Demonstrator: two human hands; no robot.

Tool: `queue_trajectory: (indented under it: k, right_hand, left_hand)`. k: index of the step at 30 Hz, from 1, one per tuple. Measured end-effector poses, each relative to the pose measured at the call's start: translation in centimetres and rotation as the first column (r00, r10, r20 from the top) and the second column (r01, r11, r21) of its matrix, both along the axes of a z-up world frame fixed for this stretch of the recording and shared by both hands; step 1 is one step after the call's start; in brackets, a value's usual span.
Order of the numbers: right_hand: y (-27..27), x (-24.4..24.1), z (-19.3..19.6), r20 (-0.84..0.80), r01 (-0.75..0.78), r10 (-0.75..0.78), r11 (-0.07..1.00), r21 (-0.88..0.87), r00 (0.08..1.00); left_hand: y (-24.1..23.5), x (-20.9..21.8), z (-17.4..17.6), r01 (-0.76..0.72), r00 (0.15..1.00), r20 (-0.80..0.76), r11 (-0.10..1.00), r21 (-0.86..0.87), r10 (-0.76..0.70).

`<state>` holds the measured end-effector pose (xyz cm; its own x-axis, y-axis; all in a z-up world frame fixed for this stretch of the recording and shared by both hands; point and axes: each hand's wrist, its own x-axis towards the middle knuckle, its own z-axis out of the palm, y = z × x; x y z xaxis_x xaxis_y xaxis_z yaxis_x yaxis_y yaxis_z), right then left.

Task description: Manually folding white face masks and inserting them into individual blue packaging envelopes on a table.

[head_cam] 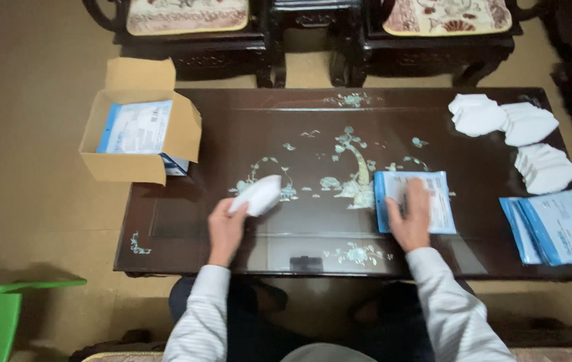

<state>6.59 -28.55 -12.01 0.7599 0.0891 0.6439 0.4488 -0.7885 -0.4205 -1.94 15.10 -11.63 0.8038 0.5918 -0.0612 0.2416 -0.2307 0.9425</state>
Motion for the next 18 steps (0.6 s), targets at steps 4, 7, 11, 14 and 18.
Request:
queue_trajectory:
  k: [4,7,11,14,18]
  right_hand:
    - [7.8,-1.5,3.6,-0.397,0.020,0.237,0.838,0.546,0.887]
    - [11.9,-1.6,4.3,-0.617,0.124,0.482,0.717,0.686,0.622]
    - [13.3,-0.1,-2.4,-0.669,0.474,0.557,0.473,0.743,0.493]
    - [13.7,0.0,-1.4,-0.684,0.542,0.556,0.429,0.723,0.472]
    - [13.6,-0.7,2.7,-0.693,0.533,0.604,0.465,0.707,0.393]
  left_hand:
    - [-8.6,1.8,1.1,0.092,0.988,-0.075,0.896,-0.435,-0.137]
    - [-12.5,2.5,3.3,0.105,0.984,-0.048,0.771,-0.629,-0.173]
    - [-14.4,3.4,2.6,0.043,0.975,-0.112,0.660,-0.750,-0.191]
    - [-14.6,3.8,0.4,0.036,0.969,-0.125,0.624,-0.780,-0.213]
    - [-14.8,4.0,0.0,0.016,0.956,-0.179,0.648,-0.761,-0.234]
